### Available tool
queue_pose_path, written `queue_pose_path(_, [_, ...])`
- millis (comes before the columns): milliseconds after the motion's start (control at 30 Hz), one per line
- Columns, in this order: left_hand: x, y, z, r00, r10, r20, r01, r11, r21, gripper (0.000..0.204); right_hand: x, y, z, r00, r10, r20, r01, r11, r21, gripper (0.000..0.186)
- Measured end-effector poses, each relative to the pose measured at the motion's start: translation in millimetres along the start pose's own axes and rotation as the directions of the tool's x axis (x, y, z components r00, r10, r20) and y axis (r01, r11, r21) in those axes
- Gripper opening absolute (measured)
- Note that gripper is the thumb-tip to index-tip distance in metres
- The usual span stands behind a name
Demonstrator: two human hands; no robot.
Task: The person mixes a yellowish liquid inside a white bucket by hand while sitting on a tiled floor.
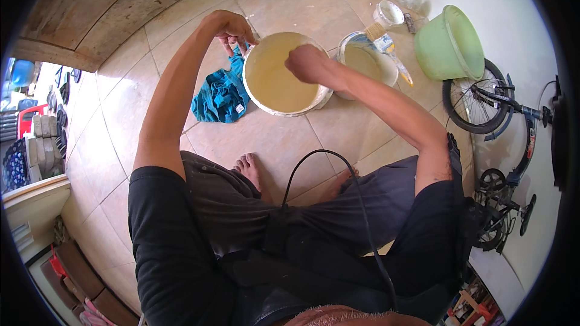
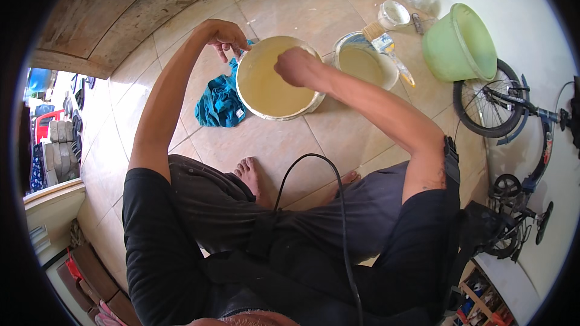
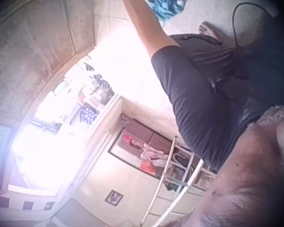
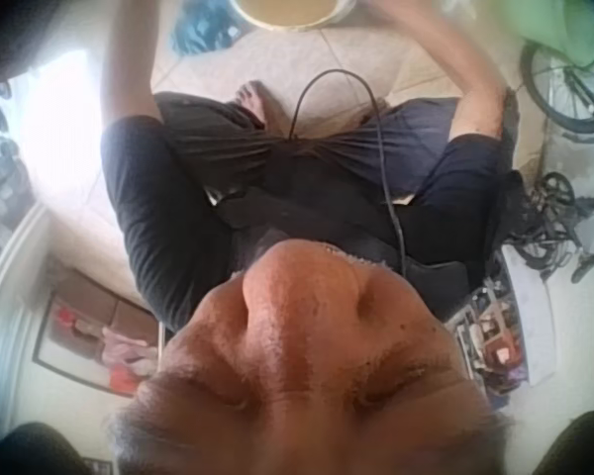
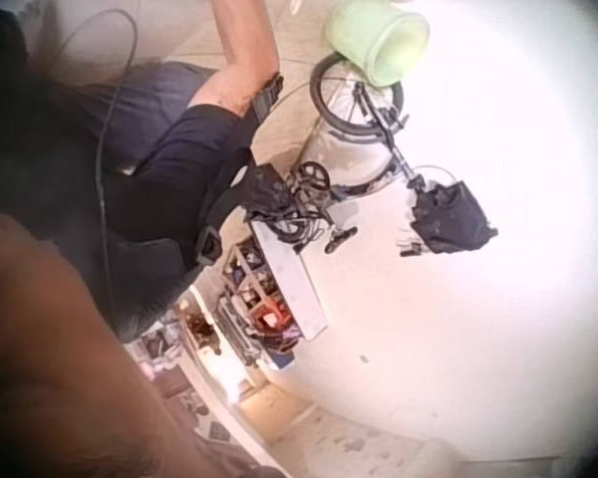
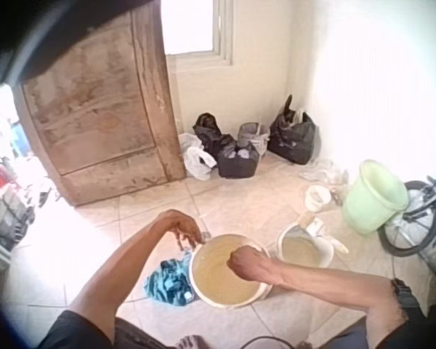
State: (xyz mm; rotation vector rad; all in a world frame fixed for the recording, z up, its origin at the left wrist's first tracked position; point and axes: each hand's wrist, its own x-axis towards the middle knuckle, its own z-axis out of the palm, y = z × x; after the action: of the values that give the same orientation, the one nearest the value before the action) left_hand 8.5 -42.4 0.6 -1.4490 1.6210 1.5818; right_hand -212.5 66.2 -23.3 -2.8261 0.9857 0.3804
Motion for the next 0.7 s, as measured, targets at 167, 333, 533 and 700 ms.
queue_pose_path(167, [1,-2,-1,1.000,0.006,0.002,-0.006,1.000,-0.007,0.040,-20,-23,19,0.770,-0.311,-0.557,0.544,0.777,0.317,0.013])
queue_pose_path(333, [0,10,0,1.000,-0.005,-0.006,0.005,1.000,0.012,0.037,19,-11,36,0.702,-0.230,-0.674,0.252,0.965,-0.067,0.013])
queue_pose_path(533, [0,-1,1,1.000,0.006,-0.029,-0.006,1.000,-0.016,0.035,-12,4,12,0.937,-0.211,-0.277,0.226,0.974,0.023,0.010])
queue_pose_path(700, [3,6,-1,1.000,0.009,0.002,-0.009,1.000,-0.002,0.035,-8,-25,50,0.660,-0.242,-0.711,0.530,0.821,0.212,0.002])
